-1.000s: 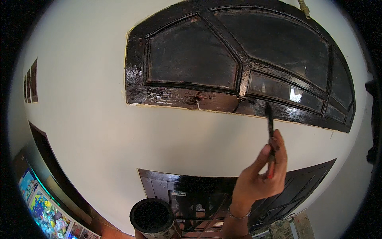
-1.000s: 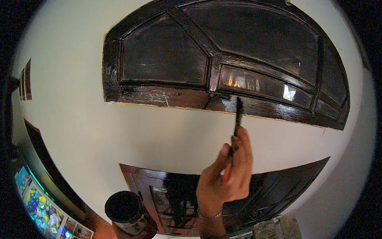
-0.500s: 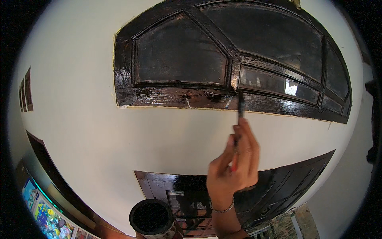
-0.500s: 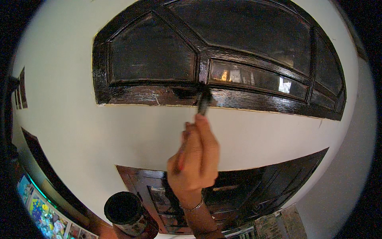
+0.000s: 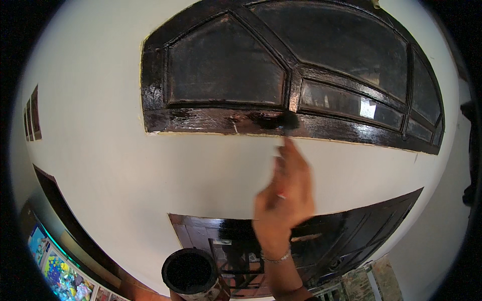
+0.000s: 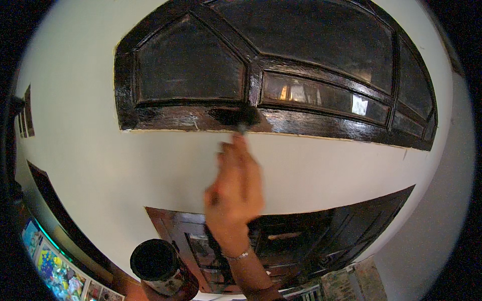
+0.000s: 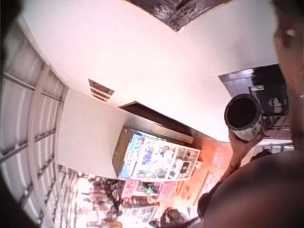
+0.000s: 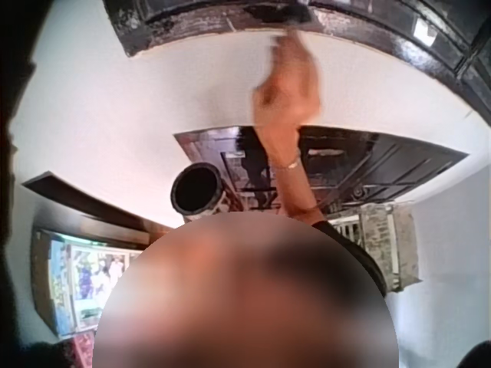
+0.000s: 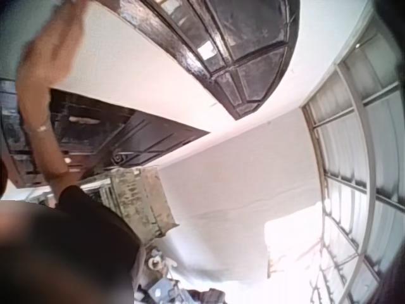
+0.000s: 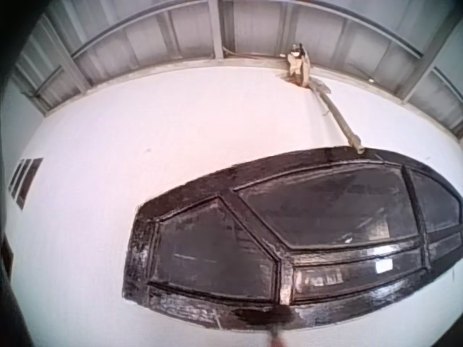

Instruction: The person paints a dark wooden window frame with black paint using a brush. They repeatedly dip the brush into a paint can and apply paint to the frame's edges and panels, working methodically across the surface.

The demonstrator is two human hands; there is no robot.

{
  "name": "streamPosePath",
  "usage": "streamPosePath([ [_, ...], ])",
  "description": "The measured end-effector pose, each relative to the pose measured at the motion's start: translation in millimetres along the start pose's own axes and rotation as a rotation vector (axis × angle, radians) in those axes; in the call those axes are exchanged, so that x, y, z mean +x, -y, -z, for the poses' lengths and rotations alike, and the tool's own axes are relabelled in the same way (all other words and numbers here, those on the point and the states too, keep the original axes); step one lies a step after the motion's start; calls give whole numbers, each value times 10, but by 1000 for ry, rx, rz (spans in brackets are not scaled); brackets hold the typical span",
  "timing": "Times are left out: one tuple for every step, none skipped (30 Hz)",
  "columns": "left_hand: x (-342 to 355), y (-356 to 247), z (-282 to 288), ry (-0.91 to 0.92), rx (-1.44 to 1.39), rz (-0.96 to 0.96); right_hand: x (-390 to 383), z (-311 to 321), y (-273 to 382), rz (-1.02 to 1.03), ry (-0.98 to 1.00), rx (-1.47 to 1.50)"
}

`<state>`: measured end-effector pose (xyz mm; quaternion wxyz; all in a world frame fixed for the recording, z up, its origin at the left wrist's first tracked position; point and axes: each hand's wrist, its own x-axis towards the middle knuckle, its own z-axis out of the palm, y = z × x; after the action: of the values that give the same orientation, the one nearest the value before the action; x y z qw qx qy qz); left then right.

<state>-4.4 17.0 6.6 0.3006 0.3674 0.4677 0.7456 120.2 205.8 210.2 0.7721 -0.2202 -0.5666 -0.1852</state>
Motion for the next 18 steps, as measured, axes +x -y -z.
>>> streamPosePath([
  [1, -7, -9, 9, -14, -5, 4, -103, 4, 97, 56, 30],
  [3, -9, -22, 22, -15, 6, -27, -150, 42, 93, 109, 54],
  [10, -13, -30, 35, -15, 16, -35, -168, 55, 106, 132, 116],
  [19, -15, -36, 48, -15, 21, -51, -164, 76, 109, 171, 190],
  [34, -6, -53, 57, -33, 6, -54, -129, 80, 116, 106, 157],
  [43, 8, -69, 65, -51, -6, -50, -42, 71, 107, 76, 119],
  [48, 20, -74, 71, -70, -16, -30, 53, 51, 105, 33, 90],
  [53, 31, -71, 70, -69, -39, -14, 141, 44, 31, -51, -17],
  [55, 44, -65, 67, -67, -61, 25, 159, 0, 37, -119, -100],
  [49, 58, -56, 63, -65, -81, 57, 172, -24, -17, -175, -183],
  [43, 66, -35, 70, -52, -48, 56, 139, -14, -97, -145, -111],
  [39, 74, -11, 80, -38, -14, 57, 95, -7, -15, -80, -102],
  [34, 87, 4, 95, -23, 21, 44, 10, 12, 15, -33, -19],
  [28, 104, 13, 87, -20, 10, 17, -76, 34, 58, 3, 54],
  [23, 126, 17, 80, -16, -2, -13, -117, 61, 54, 64, 125],
  [23, 150, 19, 74, -13, -16, -44, -141, 67, 68, 112, 204],
  [24, 170, 16, 68, -11, -30, -58, -156, 57, 60, 118, 336],
  [32, 190, 18, 63, -10, -46, -67, -137, 27, 13, 77, 328],
])
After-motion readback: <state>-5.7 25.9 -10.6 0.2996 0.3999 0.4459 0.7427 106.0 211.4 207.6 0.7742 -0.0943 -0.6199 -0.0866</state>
